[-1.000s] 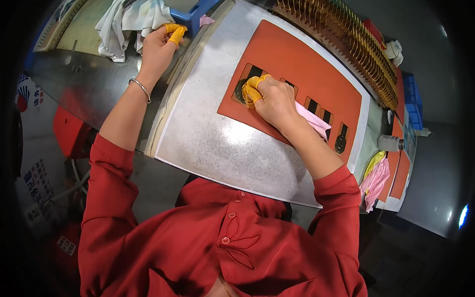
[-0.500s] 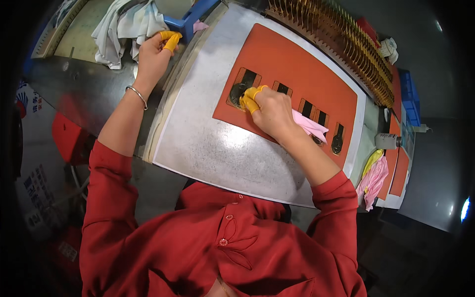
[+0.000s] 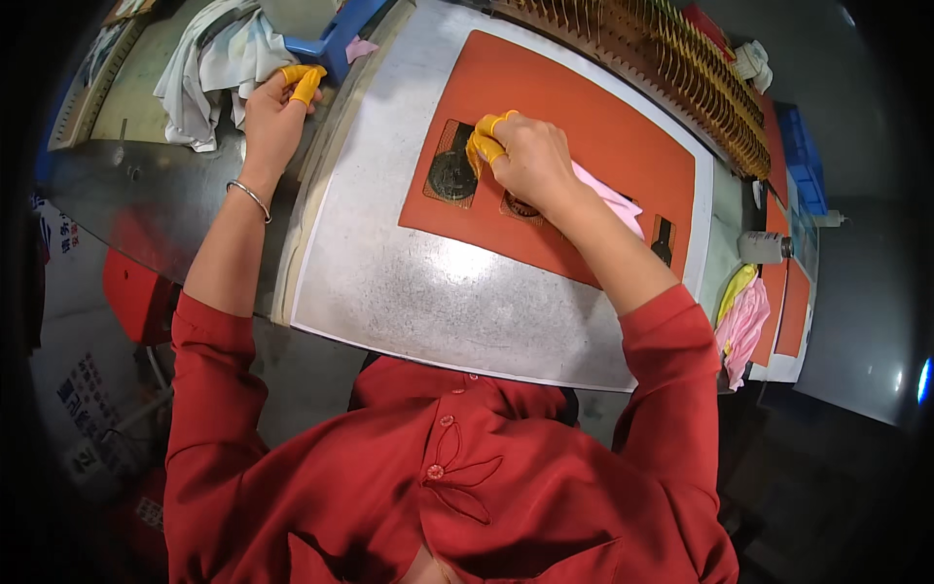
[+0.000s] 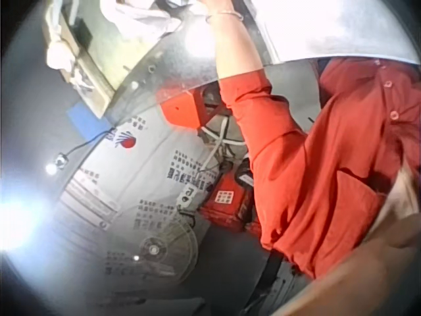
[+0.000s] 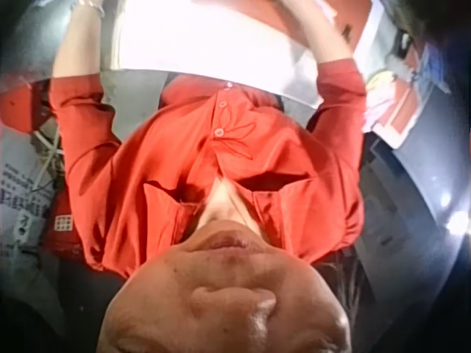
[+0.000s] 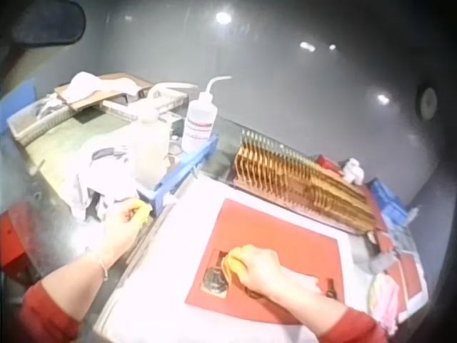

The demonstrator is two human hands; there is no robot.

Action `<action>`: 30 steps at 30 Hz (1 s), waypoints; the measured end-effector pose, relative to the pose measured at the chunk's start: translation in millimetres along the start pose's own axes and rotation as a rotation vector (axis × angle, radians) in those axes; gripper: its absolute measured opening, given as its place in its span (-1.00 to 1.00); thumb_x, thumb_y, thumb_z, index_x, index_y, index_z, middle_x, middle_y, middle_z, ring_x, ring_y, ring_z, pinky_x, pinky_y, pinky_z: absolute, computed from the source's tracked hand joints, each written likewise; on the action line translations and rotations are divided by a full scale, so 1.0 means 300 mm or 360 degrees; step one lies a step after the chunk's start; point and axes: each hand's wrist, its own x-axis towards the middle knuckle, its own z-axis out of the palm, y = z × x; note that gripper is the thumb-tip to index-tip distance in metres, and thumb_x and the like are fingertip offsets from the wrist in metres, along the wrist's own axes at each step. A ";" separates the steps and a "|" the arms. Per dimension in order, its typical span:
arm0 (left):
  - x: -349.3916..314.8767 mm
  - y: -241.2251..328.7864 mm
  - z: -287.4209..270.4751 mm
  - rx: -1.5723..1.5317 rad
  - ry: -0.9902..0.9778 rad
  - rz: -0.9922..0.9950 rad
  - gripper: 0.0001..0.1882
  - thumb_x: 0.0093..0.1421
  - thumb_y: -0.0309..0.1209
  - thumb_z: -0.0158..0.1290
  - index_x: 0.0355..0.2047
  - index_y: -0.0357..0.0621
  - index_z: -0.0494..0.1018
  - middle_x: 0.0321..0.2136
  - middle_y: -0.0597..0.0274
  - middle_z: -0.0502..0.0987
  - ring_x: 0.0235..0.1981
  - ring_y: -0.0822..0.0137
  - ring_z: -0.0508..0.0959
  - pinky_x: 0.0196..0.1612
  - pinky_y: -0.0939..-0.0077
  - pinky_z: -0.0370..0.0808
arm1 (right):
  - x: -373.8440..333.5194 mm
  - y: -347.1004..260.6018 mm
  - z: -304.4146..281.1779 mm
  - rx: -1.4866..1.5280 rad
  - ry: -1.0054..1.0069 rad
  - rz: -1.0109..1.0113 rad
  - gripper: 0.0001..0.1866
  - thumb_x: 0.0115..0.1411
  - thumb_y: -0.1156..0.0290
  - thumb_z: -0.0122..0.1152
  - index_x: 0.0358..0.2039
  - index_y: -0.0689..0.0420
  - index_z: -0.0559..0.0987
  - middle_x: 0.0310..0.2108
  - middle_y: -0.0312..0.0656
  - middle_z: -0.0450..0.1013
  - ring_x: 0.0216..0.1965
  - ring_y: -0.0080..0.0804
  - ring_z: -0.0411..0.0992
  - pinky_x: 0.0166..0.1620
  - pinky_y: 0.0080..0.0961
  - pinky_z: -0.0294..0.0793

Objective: The person cleans four rectangular printing plates arranged on a red mat. They use a squeeze bottle to apply a liquid to the plates and then wipe them with a yellow cloth. The person repeats this process for each plate, ensuring the surface is clean.

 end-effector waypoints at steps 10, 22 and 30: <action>0.005 -0.026 -0.008 0.0008 0.0001 0.0013 -0.77 0.18 -0.53 -0.06 -0.18 -0.33 0.48 -0.48 0.28 0.53 -0.50 0.56 0.44 -0.40 0.73 0.38 | -0.102 -0.044 0.010 0.0070 -0.0072 -0.0206 -0.86 -0.02 0.42 0.21 -0.41 0.16 0.59 -0.54 -0.07 0.43 -0.52 -0.14 0.43 -0.45 -0.27 0.43; -0.007 0.014 -0.001 -0.0051 -0.0012 -0.0040 -0.78 0.14 -0.55 -0.05 -0.21 -0.36 0.48 -0.49 0.27 0.53 -0.52 0.57 0.42 -0.40 0.73 0.37 | -0.081 -0.062 0.020 0.0098 0.0012 -0.0157 -0.92 -0.04 0.44 0.22 -0.48 0.14 0.57 -0.54 -0.08 0.44 -0.52 -0.12 0.44 -0.45 -0.28 0.43; -0.006 -0.012 0.011 -0.0155 0.0150 0.0073 -0.80 0.07 -0.47 0.04 -0.31 -0.32 0.52 -0.65 0.25 0.49 -0.63 0.51 0.40 -0.51 0.59 0.35 | 0.046 -0.009 0.048 -0.0026 0.0038 0.0006 -0.85 0.03 0.45 0.18 -0.36 0.19 0.57 -0.46 -0.02 0.49 -0.44 -0.12 0.47 -0.35 -0.35 0.44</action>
